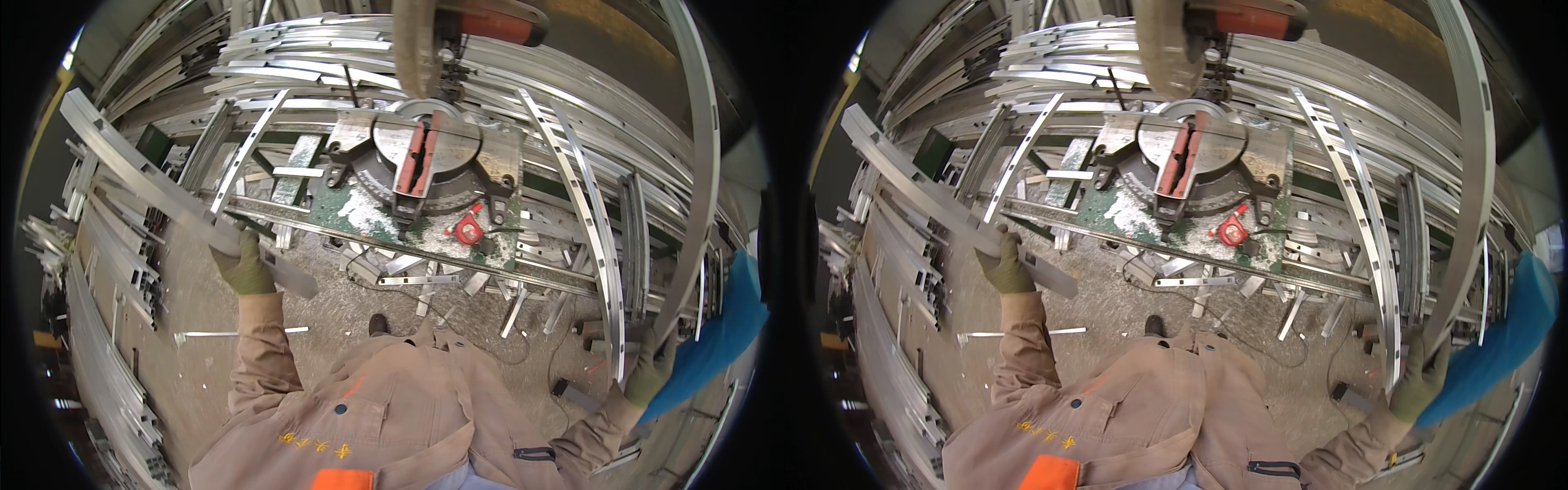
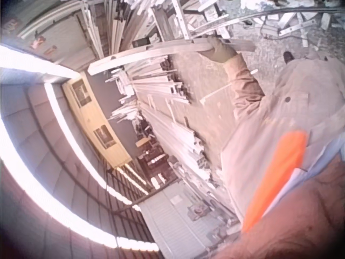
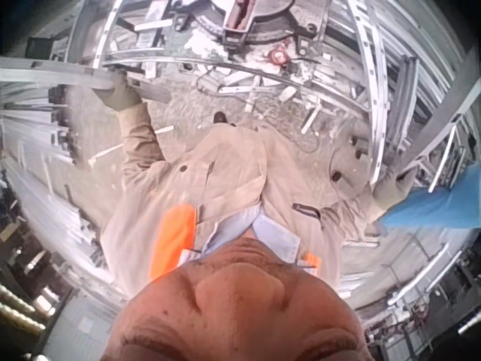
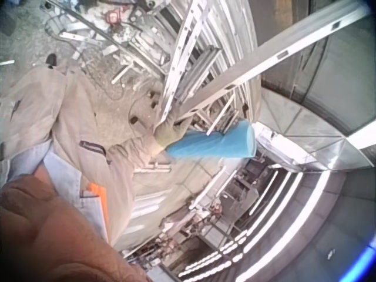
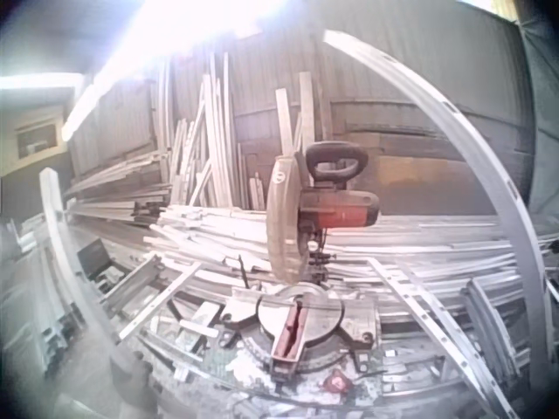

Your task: The person uses a chop saw to cut aluminum profiles into shorter pieces. They repeatedly pick up profiles, position them on the saw, cut them, and place the cut pieces aside in a pile.

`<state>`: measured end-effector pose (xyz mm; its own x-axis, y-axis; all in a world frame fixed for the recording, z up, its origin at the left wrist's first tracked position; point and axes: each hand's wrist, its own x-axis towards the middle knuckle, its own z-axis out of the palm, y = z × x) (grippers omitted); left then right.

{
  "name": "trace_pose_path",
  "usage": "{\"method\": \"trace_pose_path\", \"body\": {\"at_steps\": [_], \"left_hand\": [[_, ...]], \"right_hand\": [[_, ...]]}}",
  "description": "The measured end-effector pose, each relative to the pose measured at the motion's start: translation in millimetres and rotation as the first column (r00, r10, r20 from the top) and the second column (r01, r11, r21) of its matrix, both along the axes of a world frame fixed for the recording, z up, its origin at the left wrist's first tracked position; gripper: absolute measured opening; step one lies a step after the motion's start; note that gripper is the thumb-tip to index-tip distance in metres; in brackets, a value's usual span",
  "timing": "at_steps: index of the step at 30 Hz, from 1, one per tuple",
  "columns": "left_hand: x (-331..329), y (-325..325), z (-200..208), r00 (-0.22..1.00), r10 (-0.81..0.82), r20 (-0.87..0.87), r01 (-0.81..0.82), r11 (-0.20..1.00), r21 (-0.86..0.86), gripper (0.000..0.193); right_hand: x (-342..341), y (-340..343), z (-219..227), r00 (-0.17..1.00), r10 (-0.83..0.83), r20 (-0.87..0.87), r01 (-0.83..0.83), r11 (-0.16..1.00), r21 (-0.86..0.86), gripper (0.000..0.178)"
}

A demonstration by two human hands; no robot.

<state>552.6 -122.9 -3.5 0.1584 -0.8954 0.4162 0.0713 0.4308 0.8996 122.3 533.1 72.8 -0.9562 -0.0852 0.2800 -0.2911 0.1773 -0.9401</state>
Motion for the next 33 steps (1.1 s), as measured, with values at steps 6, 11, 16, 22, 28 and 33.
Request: {"method": "trace_pose_path", "body": {"at_steps": [6, 11, 16, 22, 28, 33], "left_hand": [[41, 14, 23, 0.993, 0.112, -0.031, -0.111, 0.993, 0.05, 0.064], [104, 36, 28, 0.966, 0.257, 0.019, -0.257, 0.96, 0.114, 0.064], [152, 11, 6, 0.952, 0.295, 0.08, -0.304, 0.943, 0.139, 0.074], [218, -86, -20, 0.976, 0.209, 0.061, -0.218, 0.94, 0.264, 0.077], [309, -208, -26, 0.984, 0.037, 0.176, -0.108, 0.904, 0.415, 0.072], [353, -271, -36, 0.962, -0.076, 0.264, -0.064, 0.874, 0.483, 0.074]], "right_hand": [[32, -108, 44, 0.919, 0.393, -0.035, -0.345, 0.844, 0.41, 0.063], [64, -262, 17, 0.709, 0.693, -0.131, -0.475, 0.607, 0.637, 0.071], [105, -463, -29, 0.635, 0.765, -0.108, -0.479, 0.499, 0.722, 0.065], [162, -717, -82, 0.511, 0.844, -0.165, -0.431, 0.417, 0.8, 0.065], [200, -891, -126, 0.507, 0.862, 0.001, -0.517, 0.303, 0.801, 0.069], [197, -941, -153, 0.54, 0.837, 0.093, -0.632, 0.33, 0.701, 0.068]]}}
